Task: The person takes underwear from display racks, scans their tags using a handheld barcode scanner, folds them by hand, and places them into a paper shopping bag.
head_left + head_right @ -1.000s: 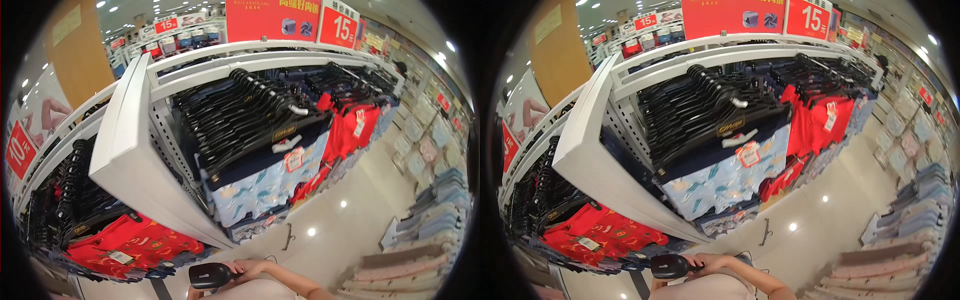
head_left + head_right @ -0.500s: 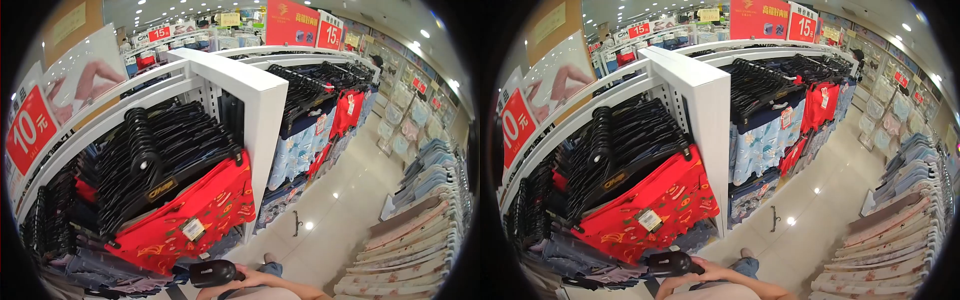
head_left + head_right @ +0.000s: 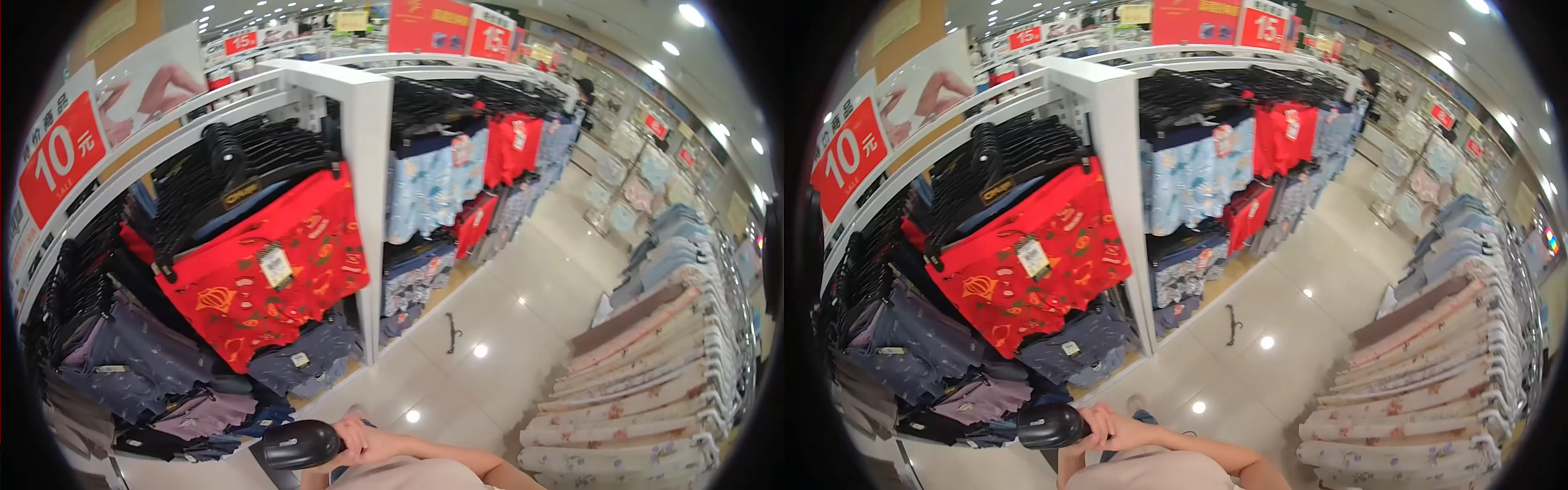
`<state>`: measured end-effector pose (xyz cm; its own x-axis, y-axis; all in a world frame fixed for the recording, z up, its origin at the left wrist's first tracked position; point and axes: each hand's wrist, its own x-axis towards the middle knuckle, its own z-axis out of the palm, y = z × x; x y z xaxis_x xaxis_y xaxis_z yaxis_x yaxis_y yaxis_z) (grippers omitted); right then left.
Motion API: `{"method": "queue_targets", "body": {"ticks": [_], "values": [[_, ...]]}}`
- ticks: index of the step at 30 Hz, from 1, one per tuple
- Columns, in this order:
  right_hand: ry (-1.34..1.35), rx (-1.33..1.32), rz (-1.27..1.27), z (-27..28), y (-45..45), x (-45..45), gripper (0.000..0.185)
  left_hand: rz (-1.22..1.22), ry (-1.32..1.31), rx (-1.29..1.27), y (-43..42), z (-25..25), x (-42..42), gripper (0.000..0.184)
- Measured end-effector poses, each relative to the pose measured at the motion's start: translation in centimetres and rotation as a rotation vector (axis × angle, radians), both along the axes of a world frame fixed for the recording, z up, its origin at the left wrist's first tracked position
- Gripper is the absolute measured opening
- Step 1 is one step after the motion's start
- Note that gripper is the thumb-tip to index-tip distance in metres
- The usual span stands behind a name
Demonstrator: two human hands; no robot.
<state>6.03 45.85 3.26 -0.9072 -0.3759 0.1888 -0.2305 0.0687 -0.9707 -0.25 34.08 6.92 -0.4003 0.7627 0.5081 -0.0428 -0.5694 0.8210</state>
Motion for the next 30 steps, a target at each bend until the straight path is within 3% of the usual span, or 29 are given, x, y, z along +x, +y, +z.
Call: {"method": "queue_targets", "body": {"ticks": [3, 7, 10, 15, 22, 30], "values": [[0.126, 0.041, -0.120, -1.4, -0.9, 3.6, 0.051, 0.100, -0.032, -0.101, -0.6, -1.8, 4.0, 0.019], [0.087, 0.095, -0.231, 0.7, -0.2, 7.9, 0.050, 0.200, -0.129, -0.203, -0.7, -2.0, 8.5, 0.022], [-0.109, 0.176, -0.133, 2.9, 0.0, 9.1, 0.058, 0.282, -0.168, -0.290, -1.6, -2.5, 10.5, 0.026], [-0.055, 0.211, -0.233, 2.1, -2.1, 8.9, 0.053, 0.555, -0.185, -0.304, -2.7, -2.8, 11.9, 0.034], [-0.137, 0.197, -0.297, 5.0, -4.5, 8.9, 0.049, 0.626, -0.228, -0.376, -5.4, -3.0, 12.2, 0.030], [-0.055, 0.106, -0.472, 1.3, -8.8, 3.6, 0.055, 0.570, -0.279, -0.345, -7.7, -1.8, 6.6, 0.027]]}}
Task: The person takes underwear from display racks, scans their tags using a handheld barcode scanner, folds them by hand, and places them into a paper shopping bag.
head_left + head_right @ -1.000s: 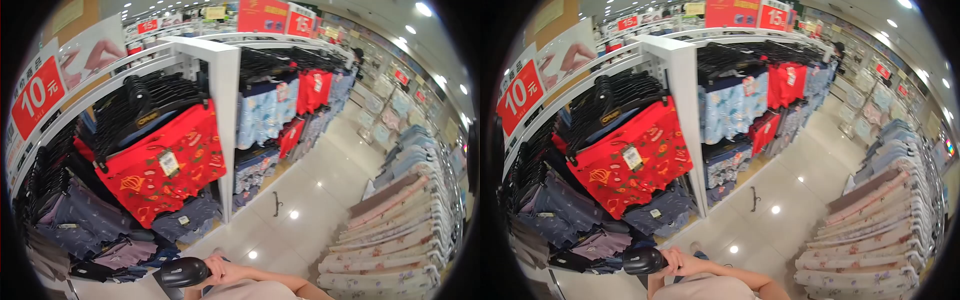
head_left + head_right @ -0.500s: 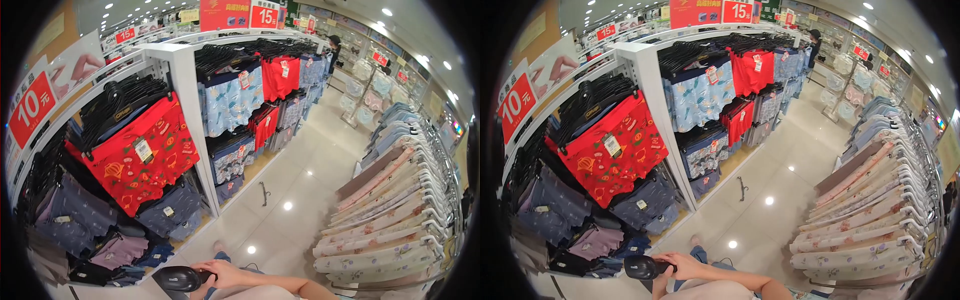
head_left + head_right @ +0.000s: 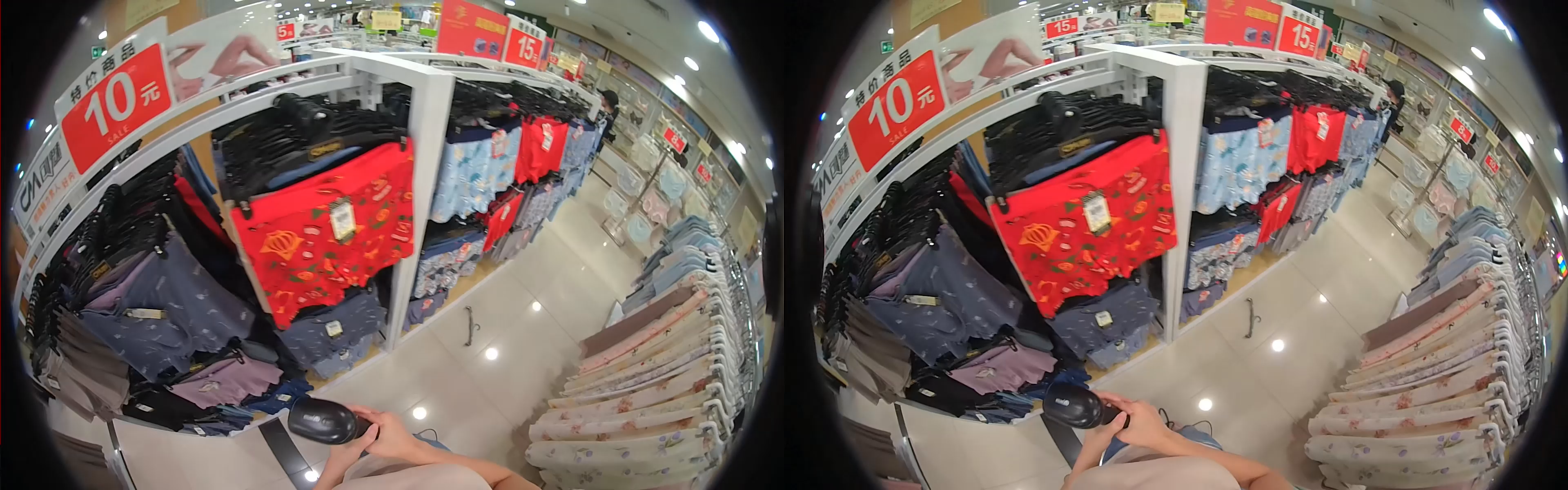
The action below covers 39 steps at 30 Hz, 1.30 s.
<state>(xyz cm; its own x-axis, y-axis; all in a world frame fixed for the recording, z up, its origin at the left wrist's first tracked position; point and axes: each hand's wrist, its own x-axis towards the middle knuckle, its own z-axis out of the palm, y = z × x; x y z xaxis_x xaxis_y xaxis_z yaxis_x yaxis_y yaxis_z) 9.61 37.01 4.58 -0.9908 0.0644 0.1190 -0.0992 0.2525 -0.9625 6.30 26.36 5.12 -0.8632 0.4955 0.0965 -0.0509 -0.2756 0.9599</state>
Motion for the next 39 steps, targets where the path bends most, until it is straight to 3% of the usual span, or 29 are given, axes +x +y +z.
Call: {"method": "queue_targets", "body": {"ticks": [2, 5, 9, 16, 17, 20, 24, 28, 31, 33, 35, 37, 39], "values": [[0.091, 0.020, -0.119, 0.5, -1.8, -2.7, 0.054, 0.037, 0.051, -0.018, -0.9, 1.3, -2.9, 0.022], [0.032, 0.127, -0.098, -0.5, -4.2, -6.6, 0.053, 0.065, 0.375, -0.107, -3.8, 0.6, -7.4, 0.025], [0.118, 0.049, -0.062, 0.1, -8.4, -10.8, 0.053, 0.096, 0.279, -0.063, -8.0, 2.6, -10.8, 0.018], [0.219, -0.091, 0.005, 1.3, -11.4, -14.5, 0.043, 0.005, 0.247, -0.171, -11.8, 1.8, -15.1, 0.034], [0.243, -0.078, 0.030, 1.5, -11.4, -14.9, 0.040, -0.022, 0.277, -0.180, -12.2, 1.8, -15.5, 0.035], [0.158, -0.456, 0.165, 2.5, -12.0, -15.5, 0.049, -0.106, 0.350, -0.155, -12.7, 3.1, -16.7, 0.037], [0.029, -0.453, 0.302, 0.0, -10.9, -16.3, 0.048, -0.344, 0.235, -0.042, -12.3, 4.4, -18.8, 0.033], [0.070, -0.452, 0.374, -0.1, -8.8, -16.6, 0.045, -0.463, 0.408, -0.150, -11.0, 7.0, -20.4, 0.033], [0.140, -0.441, 0.387, -0.5, -7.0, -17.3, 0.043, -0.359, 0.497, -0.207, -9.4, 8.1, -20.6, 0.035], [0.200, -0.425, 0.343, 0.3, -5.5, -17.8, 0.042, -0.206, 0.676, -0.237, -9.3, 5.9, -21.8, 0.048], [0.029, -0.423, 0.101, 5.4, -3.7, -18.2, 0.041, 0.016, 0.642, -0.117, -7.0, 7.9, -22.3, 0.050], [0.187, -0.817, 0.026, 7.4, -1.8, -18.2, 0.040, 0.174, 0.680, -0.157, -5.3, 7.5, -23.5, 0.054], [0.320, -0.757, -0.127, 8.0, -0.1, -18.3, 0.034, 0.317, 0.742, -0.185, -3.3, 9.1, -23.8, 0.050]]}}
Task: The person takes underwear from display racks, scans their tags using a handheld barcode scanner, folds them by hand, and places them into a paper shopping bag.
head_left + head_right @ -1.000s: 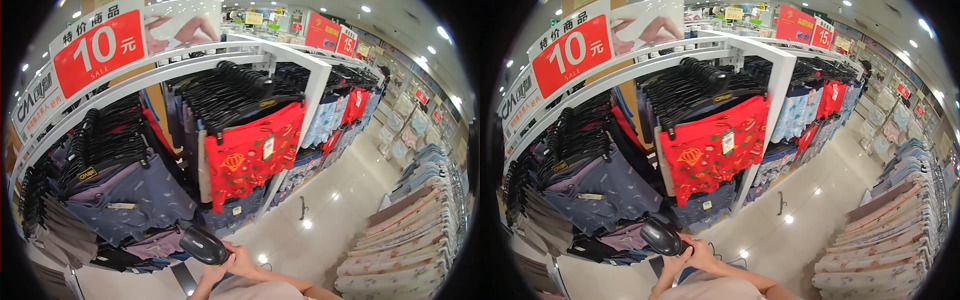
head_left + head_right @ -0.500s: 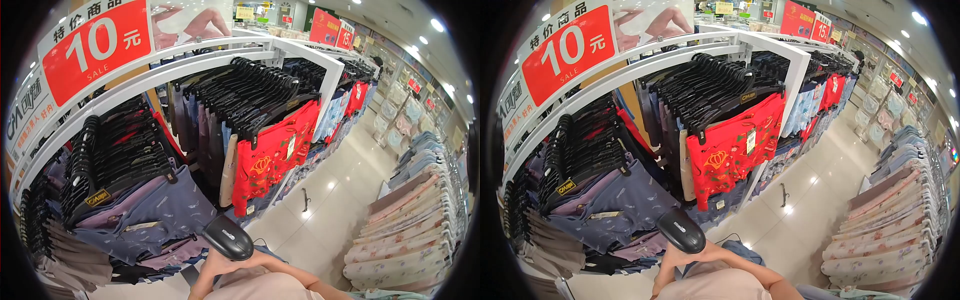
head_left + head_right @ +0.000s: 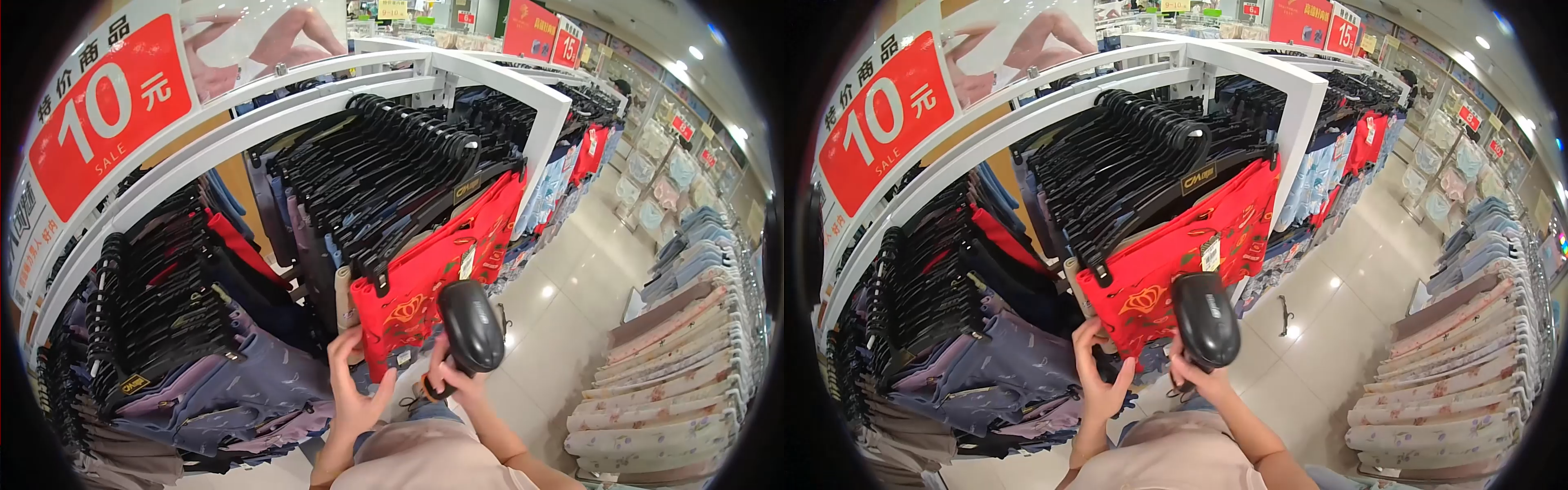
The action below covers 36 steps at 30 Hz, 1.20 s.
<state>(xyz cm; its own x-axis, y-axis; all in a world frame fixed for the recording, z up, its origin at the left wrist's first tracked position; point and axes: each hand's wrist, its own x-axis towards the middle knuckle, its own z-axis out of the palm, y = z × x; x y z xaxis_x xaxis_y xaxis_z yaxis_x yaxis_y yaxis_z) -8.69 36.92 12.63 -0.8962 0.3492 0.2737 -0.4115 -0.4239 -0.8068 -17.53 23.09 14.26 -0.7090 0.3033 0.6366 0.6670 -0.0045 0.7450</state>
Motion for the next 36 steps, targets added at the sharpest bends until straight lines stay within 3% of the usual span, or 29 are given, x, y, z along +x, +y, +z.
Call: {"method": "queue_targets", "body": {"ticks": [2, 3, 5, 7, 9, 11, 13, 16, 18, 20, 22, 24, 25, 28, 29, 32, 34, 36], "values": [[-0.042, 0.148, -0.027, -0.5, 1.6, 0.2, 0.035, -0.103, -0.170, -0.119, 0.8, -1.0, 0.2, 0.047], [-0.015, 0.386, -0.102, -1.4, 1.8, 0.2, 0.040, -0.153, -0.252, -0.176, 1.4, -1.6, 0.1, 0.045], [0.038, 0.843, -0.327, -3.2, 2.1, 0.2, 0.049, -0.196, -0.050, -0.101, 3.1, -2.7, -0.1, 0.031], [-0.041, 1.051, -0.465, -3.6, 2.0, 0.2, 0.049, -0.270, 0.146, -0.154, 3.8, -3.6, -0.1, 0.029], [-0.144, 1.034, -0.494, -2.6, 2.0, -0.1, 0.050, -0.360, 0.260, -0.282, 3.8, -3.8, 0.0, 0.027], [-0.113, 0.790, -0.497, -0.2, 1.4, 0.0, 0.049, -0.375, 0.266, -0.304, 3.4, -1.9, 0.3, 0.025], [-0.143, 0.824, -0.592, 1.6, 1.0, 0.4, 0.041, -0.349, 0.359, -0.210, 2.8, -0.3, 0.3, 0.024], [-0.054, 0.813, -0.781, 3.6, 0.3, 0.0, 0.036, 0.076, 0.304, 0.137, 1.1, 0.4, 0.6, 0.030], [-0.112, 0.887, -0.831, 3.3, -0.2, -0.1, 0.037, 0.219, 0.076, 0.196, 1.9, 2.0, 0.2, 0.025], [-0.128, 1.022, -0.892, 1.2, -0.8, -1.1, 0.039, 0.000, -0.076, 0.044, 2.2, 0.4, -0.6, 0.021], [-0.095, 0.989, -0.800, 1.2, -1.7, -1.1, 0.043, -0.138, 0.088, -0.044, 2.5, -0.7, 0.4, 0.021], [-0.033, 1.001, -0.718, 0.9, -2.0, -1.0, 0.046, -0.236, 0.103, 0.066, 3.0, 0.0, 1.6, 0.022], [-0.005, 0.981, -0.745, 1.3, -2.1, -0.9, 0.045, -0.329, 0.063, 0.006, 2.5, -0.4, 1.2, 0.020], [0.044, 0.965, -0.871, 2.4, -2.4, -1.0, 0.043, -0.336, 0.091, 0.046, 1.4, 1.9, 0.8, 0.019], [0.034, 0.984, -0.945, 2.4, -2.2, -1.1, 0.042, -0.315, -0.019, 0.073, 0.5, 1.9, 0.6, 0.016], [-0.032, 0.946, -1.111, 2.2, -2.2, -1.4, 0.038, -0.119, -0.017, 0.110, 0.6, 1.2, -1.9, 0.021], [-0.074, 1.052, -1.191, 2.5, -2.6, -1.2, 0.036, -0.100, -0.040, 0.045, 1.6, 0.9, -2.8, 0.028], [-0.060, 0.988, -1.169, 2.7, -3.4, -1.3, 0.034, -0.112, 0.061, 0.009, 2.4, 1.0, -2.8, 0.024]]}}
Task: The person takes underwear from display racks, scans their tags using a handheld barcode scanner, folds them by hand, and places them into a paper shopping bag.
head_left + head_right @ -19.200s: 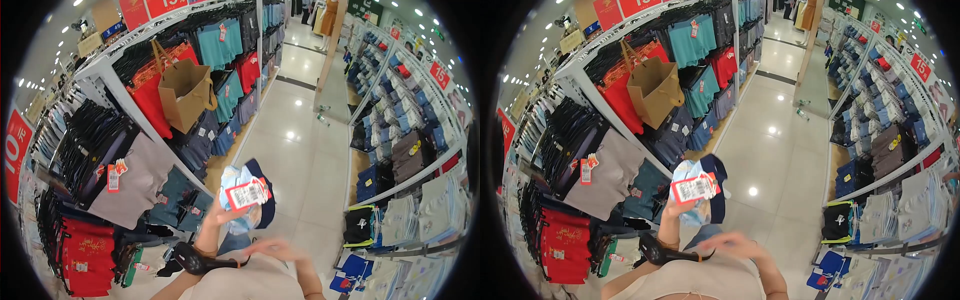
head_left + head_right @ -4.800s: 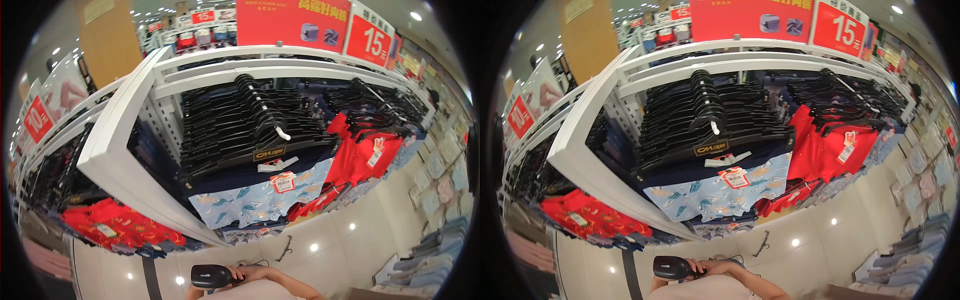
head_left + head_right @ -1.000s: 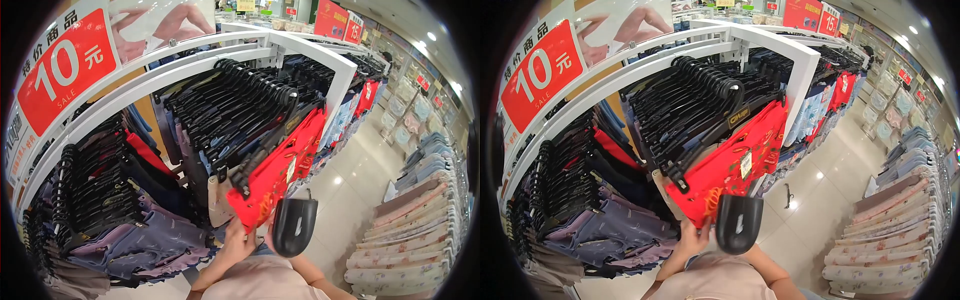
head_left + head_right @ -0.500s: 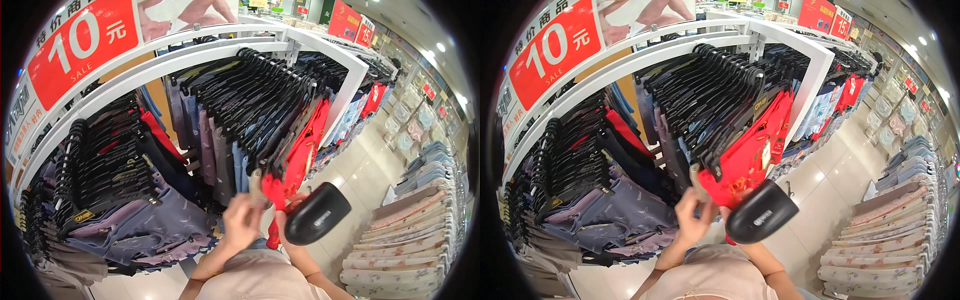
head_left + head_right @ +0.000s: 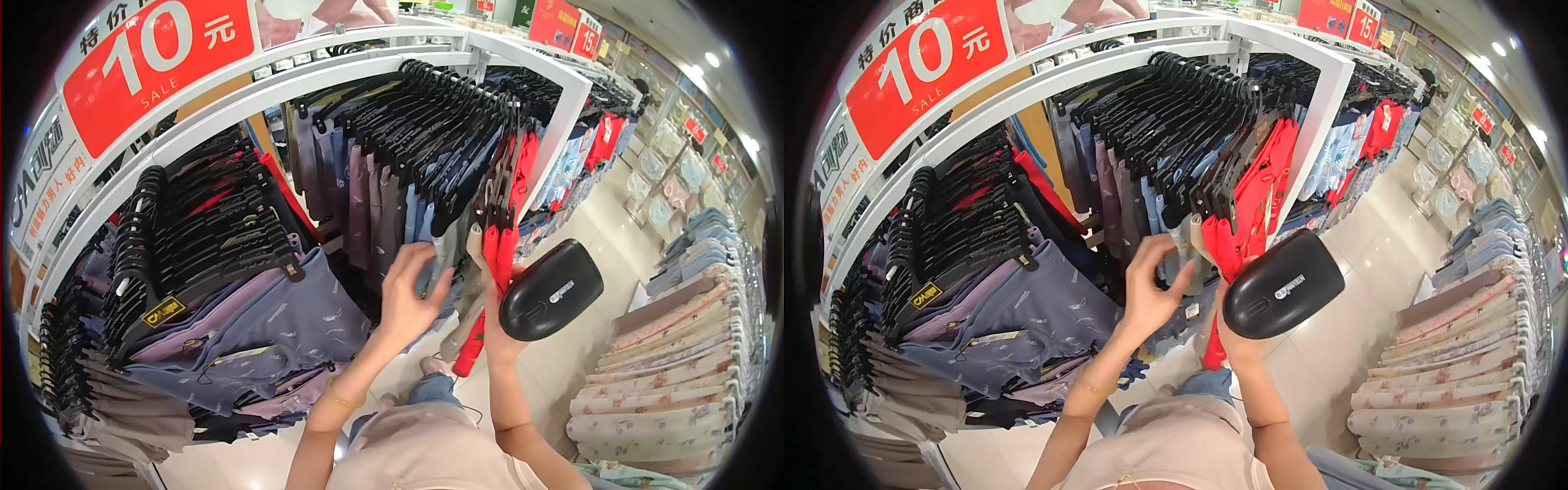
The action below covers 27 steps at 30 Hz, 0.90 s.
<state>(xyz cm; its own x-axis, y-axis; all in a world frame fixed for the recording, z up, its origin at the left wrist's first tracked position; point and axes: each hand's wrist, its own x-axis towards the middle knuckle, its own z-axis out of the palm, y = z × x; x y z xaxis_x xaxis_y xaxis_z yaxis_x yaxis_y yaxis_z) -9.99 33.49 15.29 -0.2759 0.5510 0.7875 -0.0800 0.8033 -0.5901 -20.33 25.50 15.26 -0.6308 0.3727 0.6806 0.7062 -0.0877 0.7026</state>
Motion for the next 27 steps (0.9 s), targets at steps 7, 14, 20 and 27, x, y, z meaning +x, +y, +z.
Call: {"method": "queue_targets", "body": {"ticks": [7, 14, 20, 27], "values": [[0.150, -0.289, 0.107, 0.1, -2.2, -1.6, 0.030, -0.187, 0.062, 0.022, 0.9, -0.3, 1.7, 0.020], [0.175, -0.122, -0.031, -0.3, -0.8, -0.8, 0.028, -0.018, 0.017, 0.092, -0.1, 0.8, 0.7, 0.009], [0.059, -0.247, -0.059, -1.0, -0.8, 0.2, 0.028, 0.035, 0.036, 0.541, -0.1, -0.1, 1.7, 0.005], [0.024, -0.247, 0.157, -2.8, 0.0, 1.1, 0.038, -0.150, -0.082, 0.275, 1.2, 1.9, 3.3, 0.037]]}}
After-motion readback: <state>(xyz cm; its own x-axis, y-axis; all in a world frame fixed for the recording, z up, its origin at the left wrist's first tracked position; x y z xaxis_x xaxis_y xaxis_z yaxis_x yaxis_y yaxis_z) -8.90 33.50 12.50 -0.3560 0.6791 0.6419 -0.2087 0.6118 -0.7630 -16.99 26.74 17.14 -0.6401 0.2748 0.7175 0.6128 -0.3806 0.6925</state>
